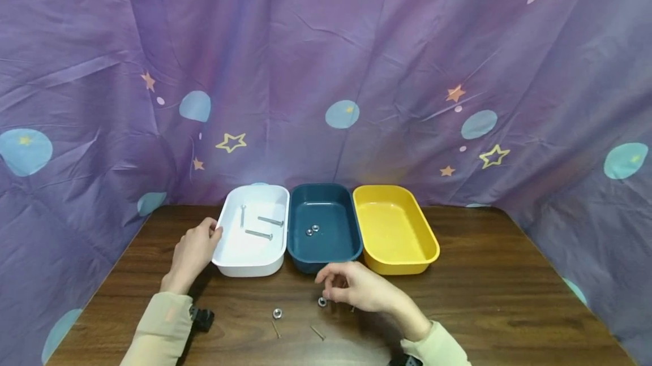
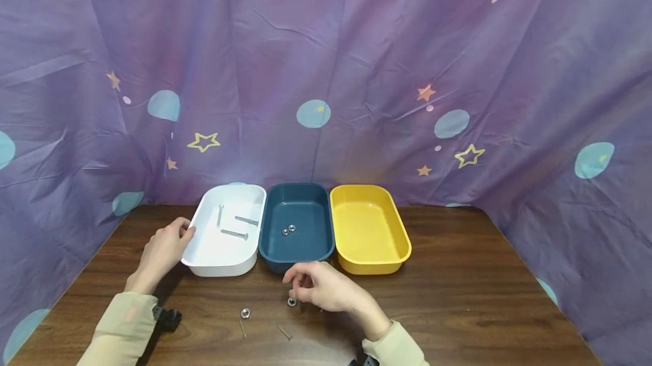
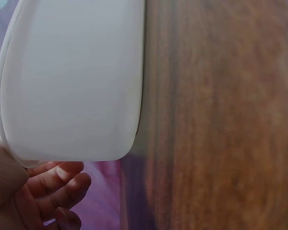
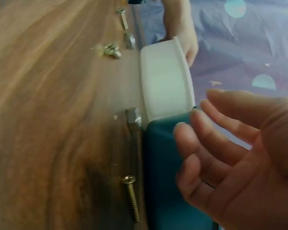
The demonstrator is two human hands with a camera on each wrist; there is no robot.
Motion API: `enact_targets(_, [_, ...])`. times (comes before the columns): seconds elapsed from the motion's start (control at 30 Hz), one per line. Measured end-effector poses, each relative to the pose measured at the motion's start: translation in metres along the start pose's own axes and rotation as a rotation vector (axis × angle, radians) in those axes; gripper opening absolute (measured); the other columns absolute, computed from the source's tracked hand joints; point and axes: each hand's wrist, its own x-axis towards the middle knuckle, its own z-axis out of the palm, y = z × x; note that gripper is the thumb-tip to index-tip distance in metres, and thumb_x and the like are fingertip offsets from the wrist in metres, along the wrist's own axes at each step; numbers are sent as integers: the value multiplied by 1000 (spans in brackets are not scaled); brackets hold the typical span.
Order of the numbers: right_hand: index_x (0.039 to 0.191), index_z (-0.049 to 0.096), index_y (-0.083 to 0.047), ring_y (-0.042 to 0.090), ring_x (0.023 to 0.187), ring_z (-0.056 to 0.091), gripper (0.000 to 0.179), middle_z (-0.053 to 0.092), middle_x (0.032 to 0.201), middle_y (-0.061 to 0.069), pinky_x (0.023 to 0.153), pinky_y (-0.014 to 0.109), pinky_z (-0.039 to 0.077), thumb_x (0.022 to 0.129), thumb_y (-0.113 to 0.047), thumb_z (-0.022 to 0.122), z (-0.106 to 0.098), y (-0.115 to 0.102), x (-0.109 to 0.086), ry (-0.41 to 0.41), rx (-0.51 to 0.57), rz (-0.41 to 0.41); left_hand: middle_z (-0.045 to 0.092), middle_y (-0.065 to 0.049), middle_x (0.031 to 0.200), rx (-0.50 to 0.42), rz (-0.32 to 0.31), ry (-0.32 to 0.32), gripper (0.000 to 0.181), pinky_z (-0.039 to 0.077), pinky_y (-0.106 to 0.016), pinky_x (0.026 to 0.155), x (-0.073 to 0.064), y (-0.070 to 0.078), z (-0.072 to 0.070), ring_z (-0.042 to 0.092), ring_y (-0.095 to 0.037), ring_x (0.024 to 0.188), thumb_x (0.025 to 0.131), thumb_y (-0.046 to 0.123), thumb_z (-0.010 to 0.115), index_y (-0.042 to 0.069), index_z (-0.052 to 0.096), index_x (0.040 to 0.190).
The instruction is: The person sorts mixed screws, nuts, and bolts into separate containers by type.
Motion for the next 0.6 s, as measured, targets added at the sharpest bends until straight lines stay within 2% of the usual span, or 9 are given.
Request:
enact_targets(0.1, [106, 66, -6, 2, 72, 57, 17, 62, 79, -12, 66, 22, 46, 90, -7, 69, 3, 2, 2, -42, -73, -26, 67, -15, 91, -5, 2, 2, 27, 46, -49, 62, -1, -2, 0, 63, -33, 75, 100, 23, 50, 1, 59, 112])
enact_targets(0.23, [105, 66, -9, 0, 69, 56, 16, 60, 76, -14, 68, 21, 46, 89, -8, 70, 7, 5, 2, -54, -105, -34, 67, -15, 91, -3, 7, 1, 28, 46, -49, 61, -1, -1, -1, 63, -33, 74, 100, 23, 50, 0, 59, 113])
enact_targets(0.4, [104, 67, -11, -1, 68, 54, 18, 58, 75, -16, 67, 20, 45, 87, -10, 72, 8, 7, 3, -55, -169, 5, 67, -16, 92, 0, 8, -5, 29, 46, -49, 62, 0, -1, -1, 62, -33, 74, 100, 23, 49, 0, 58, 115])
enact_targets(0.6, [104, 68, -12, -2, 67, 53, 22, 59, 74, -17, 67, 19, 44, 83, -12, 76, 7, 7, 2, -114, -234, 75, 66, -16, 93, 2, 9, -13, 28, 46, -49, 62, 0, -1, -1, 63, -32, 74, 101, 23, 48, 0, 57, 115])
